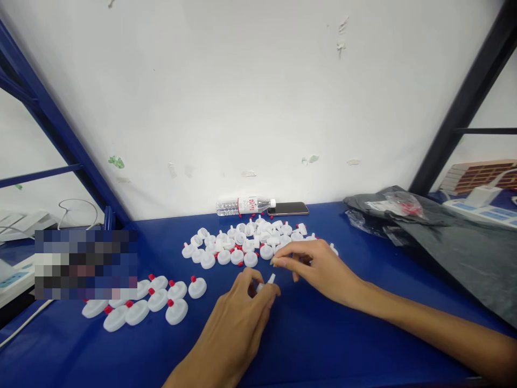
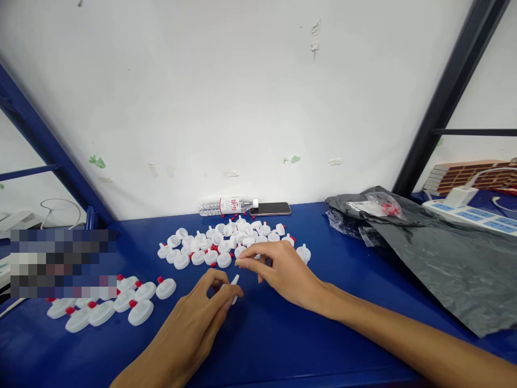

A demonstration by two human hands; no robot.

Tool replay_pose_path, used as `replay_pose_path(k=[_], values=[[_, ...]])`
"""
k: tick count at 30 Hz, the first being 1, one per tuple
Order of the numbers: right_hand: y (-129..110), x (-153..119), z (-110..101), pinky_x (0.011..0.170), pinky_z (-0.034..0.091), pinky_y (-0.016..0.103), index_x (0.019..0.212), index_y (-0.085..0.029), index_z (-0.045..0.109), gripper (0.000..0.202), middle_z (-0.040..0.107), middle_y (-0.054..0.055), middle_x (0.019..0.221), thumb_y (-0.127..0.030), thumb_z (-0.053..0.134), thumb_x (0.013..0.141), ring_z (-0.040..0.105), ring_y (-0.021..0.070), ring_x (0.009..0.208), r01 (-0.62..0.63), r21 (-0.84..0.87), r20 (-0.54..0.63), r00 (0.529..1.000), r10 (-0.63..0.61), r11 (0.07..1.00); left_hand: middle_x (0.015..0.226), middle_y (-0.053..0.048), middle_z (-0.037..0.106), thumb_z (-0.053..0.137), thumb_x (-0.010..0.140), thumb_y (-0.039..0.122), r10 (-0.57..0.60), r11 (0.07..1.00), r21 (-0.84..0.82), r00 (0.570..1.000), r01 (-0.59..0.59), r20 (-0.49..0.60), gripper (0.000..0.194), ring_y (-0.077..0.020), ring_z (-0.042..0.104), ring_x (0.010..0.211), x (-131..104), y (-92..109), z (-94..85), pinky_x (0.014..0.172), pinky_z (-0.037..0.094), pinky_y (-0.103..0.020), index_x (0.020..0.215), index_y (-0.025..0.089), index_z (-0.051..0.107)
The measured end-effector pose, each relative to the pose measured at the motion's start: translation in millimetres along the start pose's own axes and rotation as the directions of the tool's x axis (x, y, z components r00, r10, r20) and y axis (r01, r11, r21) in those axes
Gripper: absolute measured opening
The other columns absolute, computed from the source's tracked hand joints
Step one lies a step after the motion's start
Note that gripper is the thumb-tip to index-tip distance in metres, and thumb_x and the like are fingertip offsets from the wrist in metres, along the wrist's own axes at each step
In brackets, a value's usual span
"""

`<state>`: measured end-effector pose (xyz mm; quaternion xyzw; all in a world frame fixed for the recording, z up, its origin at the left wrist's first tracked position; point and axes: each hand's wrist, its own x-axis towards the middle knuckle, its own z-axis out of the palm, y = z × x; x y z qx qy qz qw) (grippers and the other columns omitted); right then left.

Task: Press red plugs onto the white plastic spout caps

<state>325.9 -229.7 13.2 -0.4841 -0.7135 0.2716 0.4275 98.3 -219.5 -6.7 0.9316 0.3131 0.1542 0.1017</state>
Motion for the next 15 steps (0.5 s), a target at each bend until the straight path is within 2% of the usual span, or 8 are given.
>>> replay_pose_path(k=[4, 10, 13, 15], values=[[1.4, -2.4, 6.4, 0.058, 0.049, 0.022, 0.093, -0.022, 0.079, 0.023, 0.075, -0.001, 0.082, -0.041, 0.066, 0.097, 0.062, 0.0093, 0.055, 0.007, 0.030, 0.092, 0.996, -0.010, 1.000, 0.117, -0.006, 0.055, 0.030, 0.103, 0.014, 0.053, 0.996, 0.069, 0.997, -0.049, -0.064, 0.036, -0.0180, 0.065, 0.081, 2.8, -3.9, 5.5, 0.066, 0.054, -0.033, 0.123, 0.032, 0.054], [3.4, -3.4, 10.7, 0.055, 0.048, 0.021, 0.092, -0.023, 0.080, 0.021, 0.074, -0.001, 0.078, -0.042, 0.072, 0.093, 0.062, 0.0087, 0.054, -0.055, 0.139, 0.088, 0.995, 0.043, 0.989, 0.117, -0.004, 0.058, 0.040, 0.101, 0.012, 0.101, 0.991, 0.100, 0.981, -0.085, -0.168, 0.038, -0.0161, 0.067, 0.074, 3.0, -7.7, 10.6, 0.056, 0.051, -0.027, 0.128, 0.036, 0.051], [2.9, -4.1, 11.6, 0.054, 0.048, 0.021, 0.098, -0.024, 0.078, 0.019, 0.076, -0.001, 0.082, -0.040, 0.076, 0.089, 0.063, 0.0088, 0.053, -0.109, 0.233, 0.093, 0.992, 0.089, 0.966, 0.121, -0.003, 0.060, 0.047, 0.100, 0.011, 0.115, 0.988, 0.122, 0.980, -0.096, -0.160, 0.039, -0.0171, 0.070, 0.076, 2.7, -6.8, 9.6, 0.055, 0.051, -0.026, 0.130, 0.035, 0.046], [2.6, -5.0, 12.2, 0.053, 0.049, 0.021, 0.100, -0.024, 0.075, 0.021, 0.076, -0.002, 0.082, -0.039, 0.078, 0.087, 0.063, 0.0089, 0.053, -0.126, 0.272, 0.090, 0.990, 0.105, 0.954, 0.123, -0.002, 0.062, 0.049, 0.100, 0.012, 0.098, 0.992, 0.099, 0.985, -0.084, -0.142, 0.031, -0.0174, 0.072, 0.076, 2.8, -5.6, 8.5, 0.056, 0.052, -0.027, 0.124, 0.032, 0.045]])
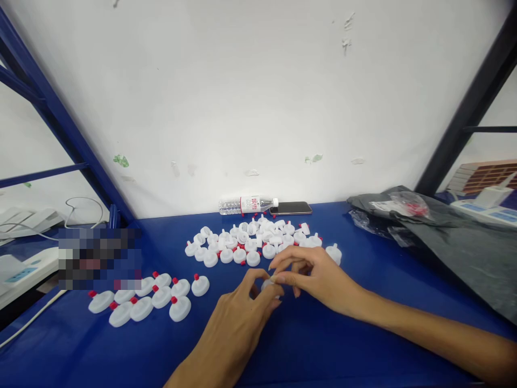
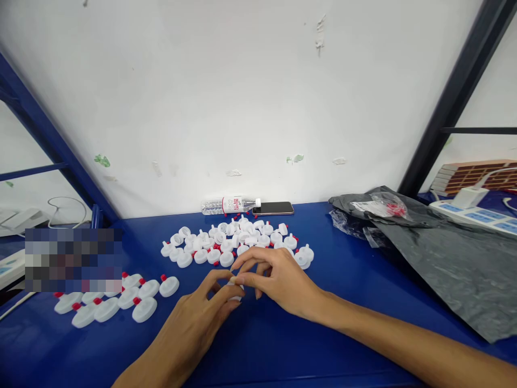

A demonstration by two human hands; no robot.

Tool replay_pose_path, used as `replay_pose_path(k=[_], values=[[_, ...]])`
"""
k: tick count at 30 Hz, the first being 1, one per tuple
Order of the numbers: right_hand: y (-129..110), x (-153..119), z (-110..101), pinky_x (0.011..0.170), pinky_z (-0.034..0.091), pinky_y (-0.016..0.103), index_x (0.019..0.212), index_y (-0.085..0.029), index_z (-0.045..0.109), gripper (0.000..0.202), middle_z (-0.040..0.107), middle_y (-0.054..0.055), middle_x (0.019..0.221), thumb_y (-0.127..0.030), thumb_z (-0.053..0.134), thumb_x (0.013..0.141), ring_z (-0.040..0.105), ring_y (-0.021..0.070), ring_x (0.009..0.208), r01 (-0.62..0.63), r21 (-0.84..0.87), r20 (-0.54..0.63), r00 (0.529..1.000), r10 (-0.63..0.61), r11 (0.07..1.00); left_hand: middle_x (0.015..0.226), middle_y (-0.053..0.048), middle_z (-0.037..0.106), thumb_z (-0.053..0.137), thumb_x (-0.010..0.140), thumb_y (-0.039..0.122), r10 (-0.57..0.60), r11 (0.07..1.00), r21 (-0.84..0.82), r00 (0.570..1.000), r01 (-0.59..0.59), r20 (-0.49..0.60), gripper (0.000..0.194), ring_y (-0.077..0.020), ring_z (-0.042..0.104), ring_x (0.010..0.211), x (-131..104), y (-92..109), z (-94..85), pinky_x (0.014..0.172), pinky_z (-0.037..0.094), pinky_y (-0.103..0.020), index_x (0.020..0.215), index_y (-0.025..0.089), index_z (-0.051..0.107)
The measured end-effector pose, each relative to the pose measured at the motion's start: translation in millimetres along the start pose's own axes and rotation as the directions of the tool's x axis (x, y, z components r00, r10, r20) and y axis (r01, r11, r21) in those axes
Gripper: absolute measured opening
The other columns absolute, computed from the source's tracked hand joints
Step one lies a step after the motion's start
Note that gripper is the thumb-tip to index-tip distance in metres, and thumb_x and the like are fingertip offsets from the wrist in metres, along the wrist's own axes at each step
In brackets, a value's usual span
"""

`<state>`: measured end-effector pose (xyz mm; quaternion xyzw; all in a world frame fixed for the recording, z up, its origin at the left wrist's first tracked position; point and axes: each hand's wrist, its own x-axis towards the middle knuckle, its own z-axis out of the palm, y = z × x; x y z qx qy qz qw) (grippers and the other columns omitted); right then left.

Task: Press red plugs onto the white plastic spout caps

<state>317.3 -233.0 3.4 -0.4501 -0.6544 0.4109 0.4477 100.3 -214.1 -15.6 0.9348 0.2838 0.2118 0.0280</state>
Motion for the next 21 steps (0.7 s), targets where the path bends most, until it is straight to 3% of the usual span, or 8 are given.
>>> replay_pose_path(k=[3, 5, 8, 11, 16, 18, 21], values=[[0.0, -2.1, 0.9, 0.053, 0.048, 0.021, 0.097, -0.023, 0.071, 0.020, 0.076, -0.004, 0.082, -0.037, 0.079, 0.086, 0.063, 0.0086, 0.052, 0.027, -0.042, 0.001, 1.000, -0.027, 0.999, 0.116, 0.003, 0.066, 0.053, 0.101, 0.017, -0.045, 0.995, -0.092, 0.999, 0.045, 0.004, 0.017, -0.0168, 0.073, 0.074, -0.3, 0.4, 0.2, 0.058, 0.050, -0.028, 0.108, 0.029, 0.043], [0.2, -3.6, 1.7, 0.055, 0.047, 0.021, 0.095, -0.023, 0.068, 0.018, 0.077, -0.004, 0.086, -0.035, 0.079, 0.087, 0.063, 0.0082, 0.055, 0.074, -0.116, 0.023, 0.997, -0.071, 0.991, 0.106, 0.007, 0.068, 0.058, 0.099, 0.019, -0.076, 0.988, -0.138, 0.997, 0.075, -0.001, 0.019, -0.0167, 0.073, 0.074, -1.4, -0.5, 2.0, 0.059, 0.048, -0.027, 0.102, 0.028, 0.041], [1.4, -4.6, 3.4, 0.057, 0.045, 0.021, 0.099, -0.024, 0.067, 0.017, 0.077, -0.005, 0.088, -0.033, 0.077, 0.089, 0.063, 0.0081, 0.058, 0.124, -0.226, 0.079, 0.991, -0.108, 0.966, 0.091, 0.008, 0.066, 0.065, 0.096, 0.023, -0.136, 0.981, -0.135, 0.990, 0.138, 0.027, 0.023, -0.0189, 0.071, 0.076, -2.9, -1.0, 3.7, 0.060, 0.047, -0.029, 0.097, 0.027, 0.042], [3.5, -4.2, 5.4, 0.055, 0.043, 0.020, 0.107, -0.026, 0.064, 0.021, 0.076, -0.006, 0.087, -0.031, 0.076, 0.090, 0.062, 0.0083, 0.058, 0.099, -0.281, 0.111, 0.991, -0.070, 0.955, 0.092, 0.005, 0.065, 0.066, 0.095, 0.030, -0.174, 0.976, -0.126, 0.984, 0.178, 0.036, 0.020, -0.0210, 0.071, 0.080, -3.0, 2.7, 0.1, 0.063, 0.050, -0.032, 0.103, 0.028, 0.047], [5.9, -4.3, 6.8, 0.057, 0.045, 0.021, 0.121, -0.028, 0.061, 0.033, 0.073, -0.007, 0.078, -0.027, 0.073, 0.091, 0.063, 0.0107, 0.060, 0.079, -0.312, 0.125, 0.991, -0.041, 0.947, 0.122, -0.001, 0.063, 0.047, 0.103, 0.021, -0.061, 0.988, -0.144, 0.995, 0.050, -0.077, 0.036, -0.0154, 0.071, 0.090, -2.8, 5.7, -5.5, 0.070, 0.056, -0.029, 0.137, 0.034, 0.045], [3.1, -4.3, 4.4, 0.058, 0.046, 0.021, 0.126, -0.029, 0.059, 0.040, 0.073, -0.008, 0.077, -0.030, 0.075, 0.090, 0.063, 0.0110, 0.060, 0.088, -0.329, 0.181, 0.983, -0.029, 0.940, 0.120, -0.002, 0.064, 0.047, 0.103, 0.018, 0.006, 0.994, -0.110, 0.988, -0.023, -0.153, 0.033, -0.0132, 0.070, 0.086, -4.1, 0.7, -2.6, 0.068, 0.055, -0.025, 0.133, 0.032, 0.052], [-8.0, -2.2, -6.4, 0.062, 0.047, 0.021, 0.134, -0.032, 0.056, 0.056, 0.075, -0.004, 0.108, -0.040, 0.081, 0.084, 0.065, 0.0096, 0.068, 0.153, -0.375, 0.245, 0.968, -0.061, 0.914, 0.113, -0.002, 0.065, 0.051, 0.102, 0.018, 0.044, 0.998, -0.044, 0.975, -0.054, -0.217, 0.021, -0.0128, 0.069, 0.082, -6.2, -9.9, 0.5, 0.067, 0.054, -0.024, 0.118, 0.027, 0.063]])
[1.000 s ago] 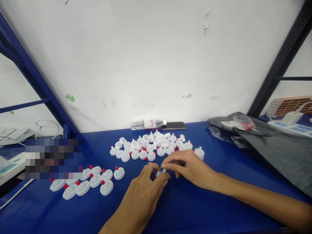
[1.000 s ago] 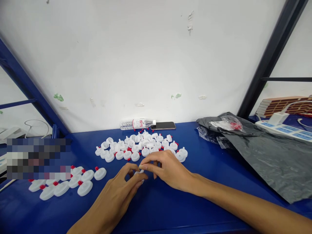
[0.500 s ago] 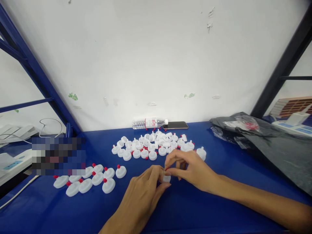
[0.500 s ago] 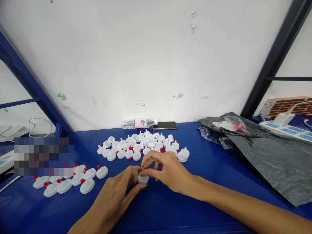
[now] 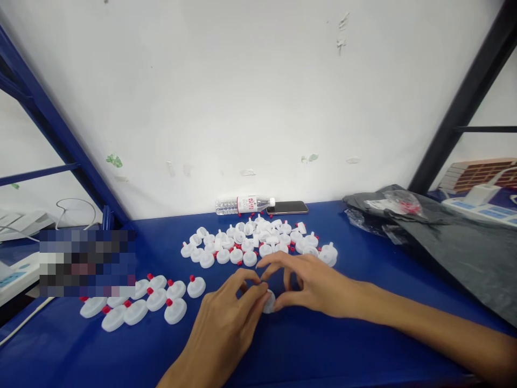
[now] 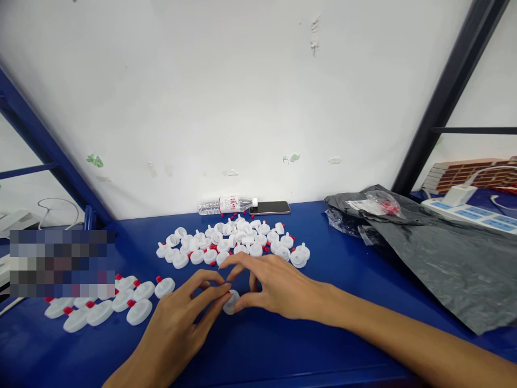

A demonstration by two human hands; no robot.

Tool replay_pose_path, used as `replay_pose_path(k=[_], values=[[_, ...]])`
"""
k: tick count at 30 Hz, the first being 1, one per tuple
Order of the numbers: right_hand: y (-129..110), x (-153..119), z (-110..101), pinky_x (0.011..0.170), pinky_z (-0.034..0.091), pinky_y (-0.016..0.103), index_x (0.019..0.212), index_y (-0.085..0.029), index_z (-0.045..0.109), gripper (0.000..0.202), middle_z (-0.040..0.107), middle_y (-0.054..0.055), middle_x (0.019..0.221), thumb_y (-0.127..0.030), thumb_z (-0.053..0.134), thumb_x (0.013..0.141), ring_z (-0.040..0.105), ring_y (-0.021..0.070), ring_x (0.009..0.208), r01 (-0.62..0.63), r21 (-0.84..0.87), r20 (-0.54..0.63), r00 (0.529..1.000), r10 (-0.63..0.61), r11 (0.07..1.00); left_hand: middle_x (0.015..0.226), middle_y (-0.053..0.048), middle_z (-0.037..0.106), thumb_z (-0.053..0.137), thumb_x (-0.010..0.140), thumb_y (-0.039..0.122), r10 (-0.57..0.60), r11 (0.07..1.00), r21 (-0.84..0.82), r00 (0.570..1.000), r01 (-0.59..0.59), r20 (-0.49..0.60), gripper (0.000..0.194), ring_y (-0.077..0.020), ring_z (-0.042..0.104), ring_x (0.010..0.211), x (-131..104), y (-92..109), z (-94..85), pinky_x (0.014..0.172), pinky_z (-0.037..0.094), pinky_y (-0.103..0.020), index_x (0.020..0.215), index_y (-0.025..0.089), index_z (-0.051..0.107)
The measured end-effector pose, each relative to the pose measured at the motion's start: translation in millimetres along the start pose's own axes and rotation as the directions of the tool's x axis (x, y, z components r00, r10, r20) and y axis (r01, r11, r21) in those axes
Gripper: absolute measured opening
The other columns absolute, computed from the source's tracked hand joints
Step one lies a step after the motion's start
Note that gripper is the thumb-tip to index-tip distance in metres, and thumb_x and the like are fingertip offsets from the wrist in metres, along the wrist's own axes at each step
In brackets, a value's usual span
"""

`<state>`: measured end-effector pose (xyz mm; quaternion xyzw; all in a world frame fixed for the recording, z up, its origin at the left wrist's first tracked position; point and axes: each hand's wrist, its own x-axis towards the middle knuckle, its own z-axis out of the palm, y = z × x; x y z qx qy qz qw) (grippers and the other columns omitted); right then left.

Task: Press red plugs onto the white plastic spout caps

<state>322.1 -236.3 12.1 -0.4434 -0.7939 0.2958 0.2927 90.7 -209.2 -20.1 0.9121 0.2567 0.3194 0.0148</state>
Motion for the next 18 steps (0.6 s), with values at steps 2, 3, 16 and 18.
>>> replay_pose_path(k=[2, 3, 16, 18], values=[[-3.4, 0.5, -15.7, 0.063, 0.047, 0.022, 0.129, -0.030, 0.061, 0.047, 0.074, -0.002, 0.116, -0.045, 0.076, 0.088, 0.065, 0.0094, 0.071, 0.026, -0.093, -0.096, 0.995, -0.035, 0.995, 0.111, -0.003, 0.066, 0.050, 0.103, 0.019, -0.037, 0.998, 0.051, 0.999, 0.036, 0.026, 0.020, -0.0137, 0.069, 0.080, 0.4, -5.0, -4.7, 0.068, 0.053, -0.026, 0.111, 0.026, 0.066], [-4.1, 0.9, -24.5, 0.063, 0.045, 0.023, 0.122, -0.028, 0.065, 0.035, 0.074, -0.001, 0.110, -0.046, 0.070, 0.093, 0.064, 0.0099, 0.070, 0.026, -0.167, -0.169, 0.984, -0.054, 0.986, 0.109, -0.003, 0.066, 0.049, 0.103, 0.020, -0.086, 0.994, 0.081, 0.994, 0.080, 0.064, 0.021, -0.0148, 0.069, 0.080, 1.6, -6.5, -9.6, 0.069, 0.053, -0.028, 0.108, 0.025, 0.068], [18.9, -3.1, -64.0, 0.053, 0.019, 0.031, 0.085, -0.023, 0.074, 0.054, 0.069, 0.007, 0.058, -0.069, 0.050, 0.095, 0.063, 0.0235, 0.054, -0.273, -0.867, -0.255, 0.962, 0.101, 0.417, 0.113, -0.006, 0.068, 0.034, 0.102, 0.027, -0.703, 0.684, 0.577, 0.612, 0.446, 0.362, 0.038, -0.0254, 0.071, 0.094, 9.8, -13.1, -85.9, 0.072, 0.043, -0.034, 0.101, 0.026, 0.073], [20.9, -4.3, -62.4, 0.053, 0.020, 0.032, 0.081, -0.022, 0.075, 0.052, 0.070, 0.008, 0.060, -0.069, 0.054, 0.094, 0.063, 0.0243, 0.055, -0.258, -0.875, -0.226, 0.966, 0.127, 0.409, 0.110, -0.007, 0.069, 0.033, 0.102, 0.026, -0.696, 0.683, 0.594, 0.625, 0.425, 0.353, 0.040, -0.0256, 0.071, 0.092, 8.9, -12.9, -84.0, 0.070, 0.042, -0.034, 0.100, 0.025, 0.072]])
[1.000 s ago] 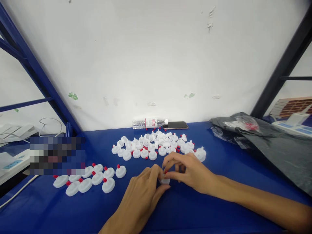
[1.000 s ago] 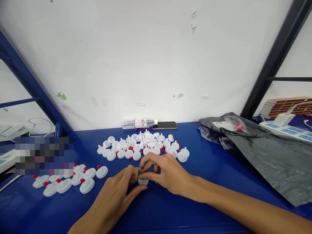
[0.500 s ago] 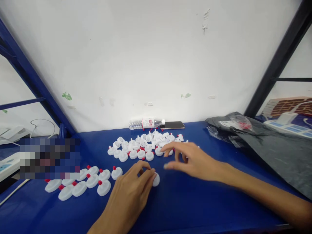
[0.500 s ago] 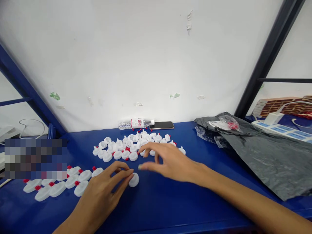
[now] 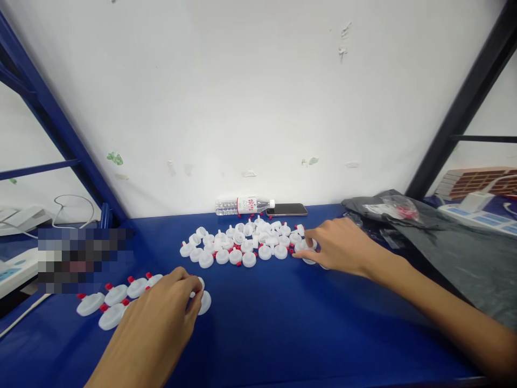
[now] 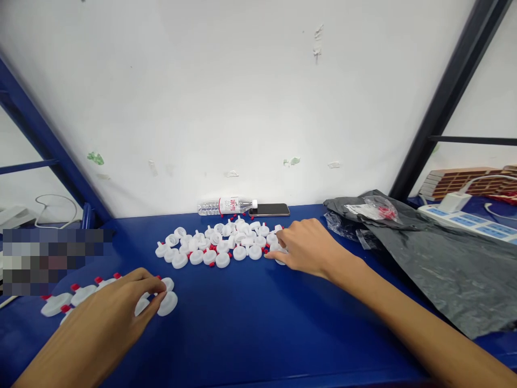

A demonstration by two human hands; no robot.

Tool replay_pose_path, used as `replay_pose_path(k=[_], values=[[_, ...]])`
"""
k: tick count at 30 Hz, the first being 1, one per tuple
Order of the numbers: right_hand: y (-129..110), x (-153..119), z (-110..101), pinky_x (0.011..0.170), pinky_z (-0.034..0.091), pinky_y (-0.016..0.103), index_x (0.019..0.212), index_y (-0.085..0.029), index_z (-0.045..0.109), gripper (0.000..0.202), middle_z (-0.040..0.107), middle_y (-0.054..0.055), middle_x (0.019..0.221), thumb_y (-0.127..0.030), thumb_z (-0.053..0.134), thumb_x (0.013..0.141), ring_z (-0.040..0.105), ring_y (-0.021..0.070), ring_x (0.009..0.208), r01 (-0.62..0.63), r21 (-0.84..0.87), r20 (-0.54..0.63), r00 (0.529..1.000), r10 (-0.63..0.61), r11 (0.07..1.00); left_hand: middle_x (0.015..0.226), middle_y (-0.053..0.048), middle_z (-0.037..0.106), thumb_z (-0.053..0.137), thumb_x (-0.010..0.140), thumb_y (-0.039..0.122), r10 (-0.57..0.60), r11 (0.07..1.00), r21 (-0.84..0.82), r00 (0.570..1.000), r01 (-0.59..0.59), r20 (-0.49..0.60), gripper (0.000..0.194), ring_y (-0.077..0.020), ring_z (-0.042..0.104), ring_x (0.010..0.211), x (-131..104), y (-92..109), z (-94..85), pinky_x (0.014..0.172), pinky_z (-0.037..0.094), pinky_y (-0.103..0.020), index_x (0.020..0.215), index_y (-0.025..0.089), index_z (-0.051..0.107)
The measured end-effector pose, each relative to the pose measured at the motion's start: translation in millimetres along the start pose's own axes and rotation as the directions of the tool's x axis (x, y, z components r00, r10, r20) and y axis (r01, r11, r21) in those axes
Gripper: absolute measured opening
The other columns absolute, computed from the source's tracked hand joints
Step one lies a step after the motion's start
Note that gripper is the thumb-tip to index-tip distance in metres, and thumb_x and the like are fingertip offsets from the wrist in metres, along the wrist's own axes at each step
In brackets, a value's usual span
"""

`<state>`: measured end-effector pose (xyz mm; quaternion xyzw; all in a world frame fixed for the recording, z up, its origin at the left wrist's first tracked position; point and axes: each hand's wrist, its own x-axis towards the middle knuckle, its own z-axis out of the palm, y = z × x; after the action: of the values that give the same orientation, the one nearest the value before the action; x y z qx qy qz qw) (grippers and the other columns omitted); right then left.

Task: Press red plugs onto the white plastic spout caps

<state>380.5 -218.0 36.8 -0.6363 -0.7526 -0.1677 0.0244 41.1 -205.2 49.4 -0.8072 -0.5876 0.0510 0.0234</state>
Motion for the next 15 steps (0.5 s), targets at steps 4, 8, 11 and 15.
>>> replay_pose_path(k=[4, 8, 11, 15], values=[[0.2, -0.6, -0.3, 0.054, 0.023, 0.032, 0.075, -0.024, 0.073, 0.044, 0.072, 0.008, 0.063, -0.061, 0.060, 0.094, 0.065, 0.0245, 0.057, 0.020, 0.072, 0.026, 0.999, -0.022, 0.997, 0.100, -0.008, 0.069, 0.028, 0.101, 0.023, 0.023, 0.998, 0.058, 0.998, -0.019, -0.066, 0.042, -0.0264, 0.072, 0.084, 2.3, 1.3, 6.7, 0.065, 0.040, -0.034, 0.094, 0.022, 0.070], [-1.6, -0.1, -8.2, 0.053, 0.028, 0.031, 0.074, -0.023, 0.070, 0.043, 0.071, 0.003, 0.059, -0.060, 0.060, 0.095, 0.062, 0.0198, 0.053, -0.011, 0.251, -0.022, 1.000, 0.017, 0.968, 0.105, -0.008, 0.070, 0.032, 0.100, 0.026, 0.046, 0.998, 0.043, 0.991, -0.041, -0.122, 0.041, -0.0269, 0.073, 0.082, 4.2, -3.0, 10.5, 0.063, 0.042, -0.034, 0.100, 0.022, 0.073], [-9.1, -1.5, -9.4, 0.055, 0.034, 0.028, 0.080, -0.024, 0.070, 0.040, 0.073, -0.001, 0.065, -0.059, 0.061, 0.095, 0.063, 0.0158, 0.054, 0.014, 0.413, -0.128, 0.991, 0.042, 0.911, 0.116, -0.008, 0.068, 0.037, 0.100, 0.038, 0.039, 0.997, -0.053, 0.948, -0.059, -0.317, 0.041, -0.0257, 0.073, 0.076, 0.4, -1.2, 10.5, 0.058, 0.043, -0.034, 0.116, 0.023, 0.071], [-32.5, -8.5, 0.7, 0.056, 0.039, 0.024, 0.093, -0.024, 0.074, 0.038, 0.078, -0.001, 0.075, -0.059, 0.060, 0.097, 0.068, 0.0130, 0.057, 0.208, 0.539, -0.329, 0.944, -0.023, 0.816, 0.098, -0.003, 0.073, 0.042, 0.099, 0.056, 0.073, 0.902, -0.332, 0.855, -0.276, -0.513, 0.046, -0.0191, 0.066, 0.063, -8.8, 21.8, 16.4, 0.059, 0.046, -0.032, 0.121, 0.028, 0.072]])
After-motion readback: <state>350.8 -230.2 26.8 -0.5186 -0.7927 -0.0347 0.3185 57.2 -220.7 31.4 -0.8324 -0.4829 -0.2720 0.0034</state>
